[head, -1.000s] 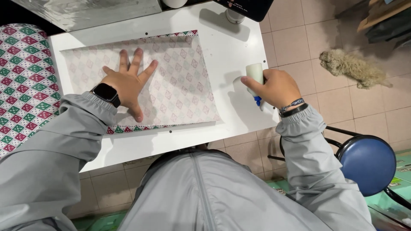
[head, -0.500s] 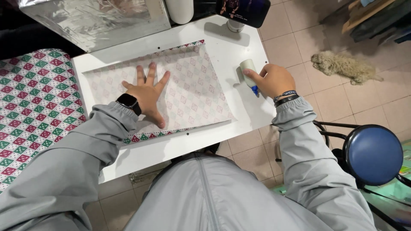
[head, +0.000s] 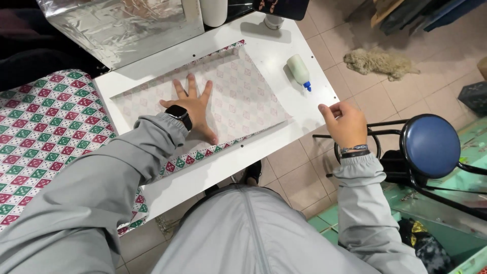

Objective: The person applies glue to a piece of patterned fabric on a white table and folds it into a smaller square. They press the fabric to secure the folds, then lift the folded piece and place it on a nearby shelf.

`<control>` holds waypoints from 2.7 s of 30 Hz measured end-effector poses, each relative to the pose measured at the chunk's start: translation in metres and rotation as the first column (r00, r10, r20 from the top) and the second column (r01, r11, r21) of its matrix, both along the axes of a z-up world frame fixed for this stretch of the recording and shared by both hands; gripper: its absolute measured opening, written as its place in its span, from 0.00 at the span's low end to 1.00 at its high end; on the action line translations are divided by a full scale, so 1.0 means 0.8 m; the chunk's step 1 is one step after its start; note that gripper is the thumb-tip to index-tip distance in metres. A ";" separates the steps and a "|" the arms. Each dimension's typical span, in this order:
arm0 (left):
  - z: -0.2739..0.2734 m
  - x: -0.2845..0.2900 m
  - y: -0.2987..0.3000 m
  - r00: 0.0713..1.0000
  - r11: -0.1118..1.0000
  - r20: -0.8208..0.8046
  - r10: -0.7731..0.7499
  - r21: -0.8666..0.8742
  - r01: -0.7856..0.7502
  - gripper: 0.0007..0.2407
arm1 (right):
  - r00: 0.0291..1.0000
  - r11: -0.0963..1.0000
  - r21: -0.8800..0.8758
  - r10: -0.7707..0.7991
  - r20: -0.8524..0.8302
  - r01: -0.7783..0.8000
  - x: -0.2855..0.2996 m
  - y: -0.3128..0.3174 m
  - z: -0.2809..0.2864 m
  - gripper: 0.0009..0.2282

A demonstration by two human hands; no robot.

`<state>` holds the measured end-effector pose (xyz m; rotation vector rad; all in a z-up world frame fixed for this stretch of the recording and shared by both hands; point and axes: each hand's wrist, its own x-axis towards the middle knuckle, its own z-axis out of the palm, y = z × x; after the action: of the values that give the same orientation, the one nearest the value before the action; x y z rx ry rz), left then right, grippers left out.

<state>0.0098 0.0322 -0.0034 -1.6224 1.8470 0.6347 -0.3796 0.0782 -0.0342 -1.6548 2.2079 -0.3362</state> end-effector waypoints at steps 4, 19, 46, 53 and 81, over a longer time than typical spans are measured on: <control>0.000 0.004 0.005 0.999 1.000 -0.031 -0.006 -0.004 0.006 0.70 | 0.999 0.997 -0.071 0.042 0.030 -0.040 0.047 0.065 0.002 0.17; 0.025 -0.023 0.056 0.983 0.985 -0.080 0.163 -0.047 -0.167 0.65 | 0.594 0.620 -0.210 0.784 0.179 -0.756 0.141 0.154 -0.004 0.08; -0.009 -0.123 0.096 0.567 0.567 0.024 0.823 -0.090 -0.819 0.65 | 0.412 0.744 0.125 0.215 0.885 -0.656 0.096 0.188 -0.114 0.12; -0.008 -0.123 0.098 0.572 0.572 0.013 0.820 -0.062 -0.818 0.64 | 0.322 0.753 0.220 -0.012 0.947 -0.620 0.128 0.190 -0.119 0.09; -0.123 -0.056 0.071 0.952 0.918 0.107 0.287 -0.315 -0.242 0.45 | 0.267 0.948 0.211 -0.145 0.953 -0.240 0.107 0.198 -0.146 0.06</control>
<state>-0.0348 0.0889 -0.1017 -2.0844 1.6865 0.3382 -0.2942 0.2363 -0.1510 -0.8433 1.1127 -0.7040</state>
